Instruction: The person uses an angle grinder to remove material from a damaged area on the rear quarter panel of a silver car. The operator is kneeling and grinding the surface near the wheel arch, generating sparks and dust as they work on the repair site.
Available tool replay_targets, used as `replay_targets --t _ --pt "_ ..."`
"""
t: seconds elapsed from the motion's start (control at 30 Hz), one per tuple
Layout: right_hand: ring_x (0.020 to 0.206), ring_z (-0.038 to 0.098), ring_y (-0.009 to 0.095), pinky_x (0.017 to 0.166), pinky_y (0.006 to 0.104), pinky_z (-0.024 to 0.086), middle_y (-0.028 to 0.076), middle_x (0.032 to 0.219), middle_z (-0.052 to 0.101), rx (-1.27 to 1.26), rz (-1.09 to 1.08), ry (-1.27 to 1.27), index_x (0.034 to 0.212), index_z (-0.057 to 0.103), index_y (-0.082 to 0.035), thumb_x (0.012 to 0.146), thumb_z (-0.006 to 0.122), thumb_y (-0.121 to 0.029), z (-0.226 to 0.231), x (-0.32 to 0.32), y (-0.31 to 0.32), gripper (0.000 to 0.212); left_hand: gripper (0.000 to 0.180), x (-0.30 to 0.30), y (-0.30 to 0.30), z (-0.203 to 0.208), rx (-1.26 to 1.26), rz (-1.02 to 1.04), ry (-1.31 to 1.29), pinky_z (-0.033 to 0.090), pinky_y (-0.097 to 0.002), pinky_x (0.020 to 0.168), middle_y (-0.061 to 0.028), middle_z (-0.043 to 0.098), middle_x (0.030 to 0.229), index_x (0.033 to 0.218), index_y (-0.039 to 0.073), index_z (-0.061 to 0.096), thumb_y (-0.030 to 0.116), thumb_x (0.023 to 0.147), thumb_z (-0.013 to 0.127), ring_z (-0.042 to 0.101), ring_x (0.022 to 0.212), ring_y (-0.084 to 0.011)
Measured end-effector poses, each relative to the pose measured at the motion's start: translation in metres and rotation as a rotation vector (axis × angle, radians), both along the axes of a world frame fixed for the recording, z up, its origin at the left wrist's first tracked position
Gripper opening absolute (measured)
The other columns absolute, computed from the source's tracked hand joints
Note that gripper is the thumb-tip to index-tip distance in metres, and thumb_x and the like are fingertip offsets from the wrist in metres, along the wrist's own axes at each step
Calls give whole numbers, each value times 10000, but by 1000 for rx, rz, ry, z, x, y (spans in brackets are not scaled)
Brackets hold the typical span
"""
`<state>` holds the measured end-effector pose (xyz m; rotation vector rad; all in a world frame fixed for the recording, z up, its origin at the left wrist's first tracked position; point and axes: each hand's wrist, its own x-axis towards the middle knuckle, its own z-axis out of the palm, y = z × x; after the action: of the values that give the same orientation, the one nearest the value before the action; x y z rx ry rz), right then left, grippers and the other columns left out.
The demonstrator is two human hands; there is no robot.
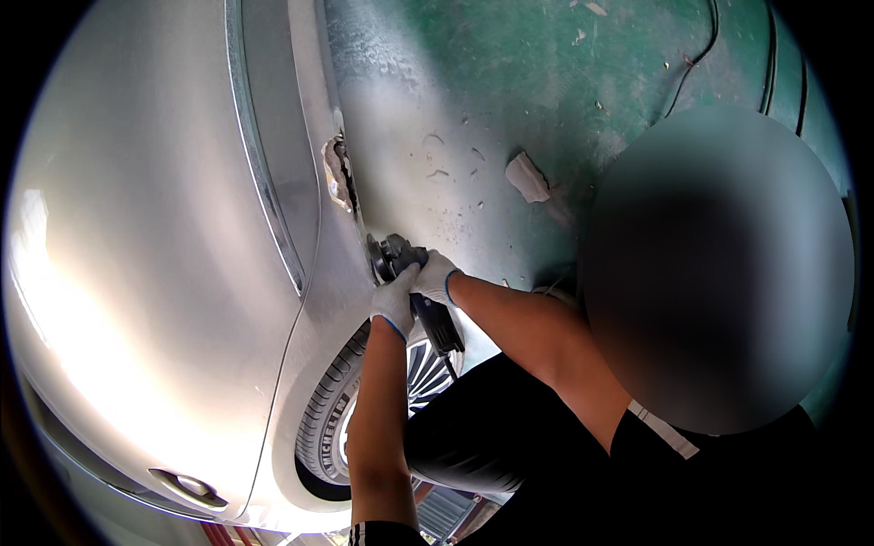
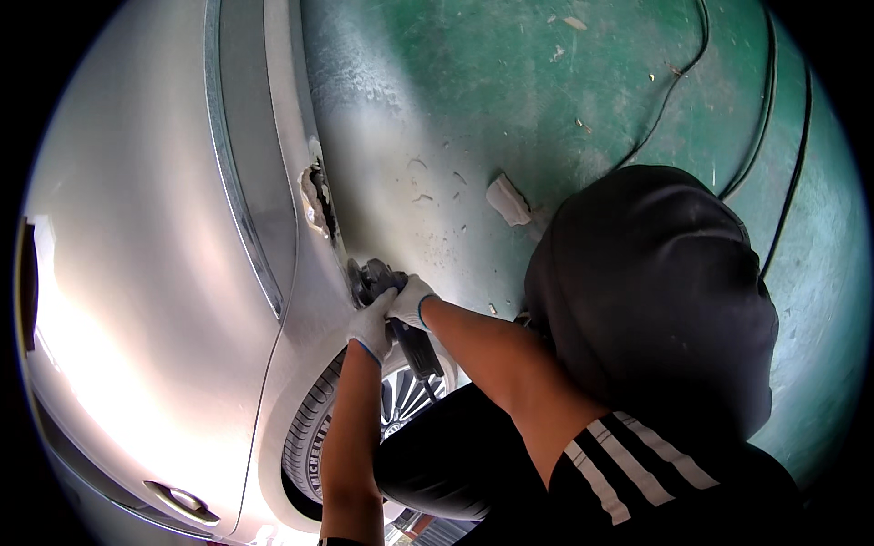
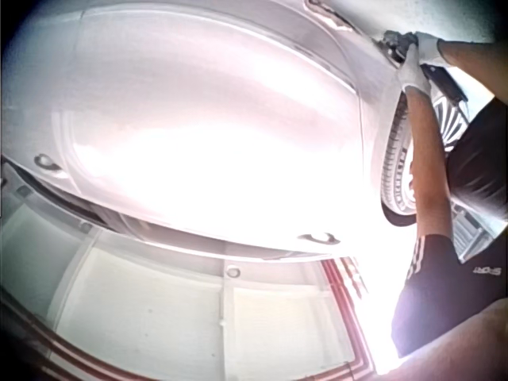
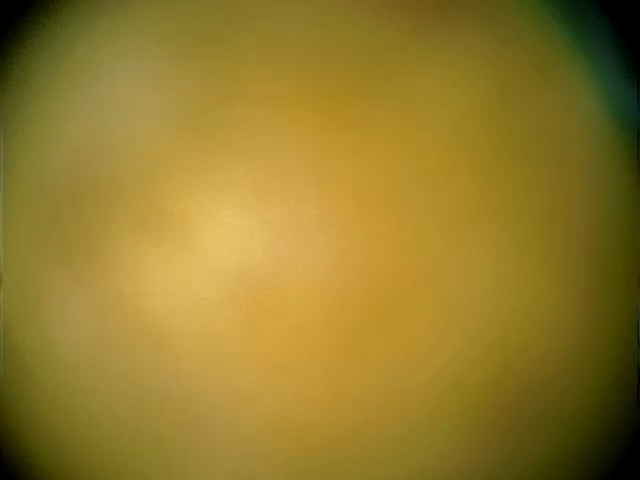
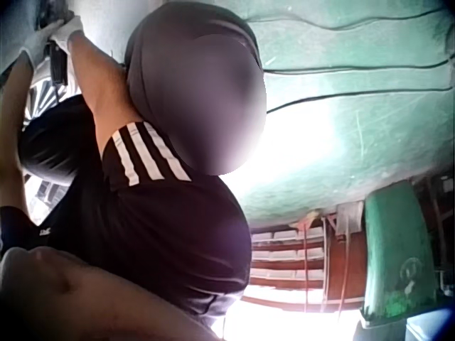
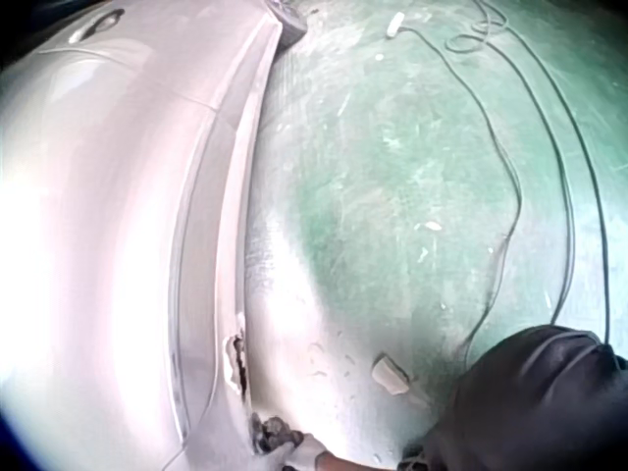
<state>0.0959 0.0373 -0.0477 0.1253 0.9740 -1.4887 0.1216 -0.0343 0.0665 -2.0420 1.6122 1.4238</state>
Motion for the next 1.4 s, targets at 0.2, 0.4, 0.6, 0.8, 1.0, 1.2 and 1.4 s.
replay_targets --t 0.2,0.4,0.6,0.8,1.0,1.2,1.4 --pt "941 757 254 826 351 615 218 1098 759 -164 185 -5 1259 642 94 682 925 -229 -10 6 2 719 292 23 4 -8 -2 65 11 629 -426 707 -110 764 1046 1195 40 723 212 962 762 752 861 -263" --pt "909 745 210 835 353 609 142 1014 771 -43 -100 -64 1193 709 46 746 894 -176 -4 8 -8 531 392 1 2 -1 -147 -170 -18 576 -328 693 -104 739 984 1124 -55 730 272 918 792 732 818 -211" --pt "887 776 258 810 371 624 218 1013 783 -166 78 -2 1166 742 77 716 896 -212 -19 5 -12 556 325 2 4 -6 -51 10 0 577 -359 598 -89 750 948 1169 16 720 244 946 780 724 726 -220" --pt "865 746 214 805 369 610 133 962 778 -197 6 -170 1151 752 30 781 871 -194 -19 -13 -11 448 364 -21 9 -3 -92 -78 4 580 -341 629 -105 749 967 1165 -55 710 218 939 795 734 762 -217" --pt "882 763 218 811 358 612 168 989 791 -123 156 65 1126 780 12 743 862 -182 -17 -15 -2 437 390 0 9 -15 -68 69 47 604 -358 695 -120 745 1027 1204 -57 698 223 946 784 741 828 -226" --pt "869 762 232 822 379 618 167 966 780 -85 -198 -79 1143 730 39 754 883 -212 -51 -16 -34 487 411 -65 27 -4 -116 -159 31 600 -369 746 -115 735 1064 1263 -32 686 230 956 763 727 886 -211" --pt "871 762 216 817 352 611 163 980 793 -160 28 -35 1163 773 2 732 885 -213 -45 -15 -23 494 355 -41 12 -12 -85 -25 -94 622 -398 733 -120 734 1047 1220 -3 694 221 954 767 735 889 -230"
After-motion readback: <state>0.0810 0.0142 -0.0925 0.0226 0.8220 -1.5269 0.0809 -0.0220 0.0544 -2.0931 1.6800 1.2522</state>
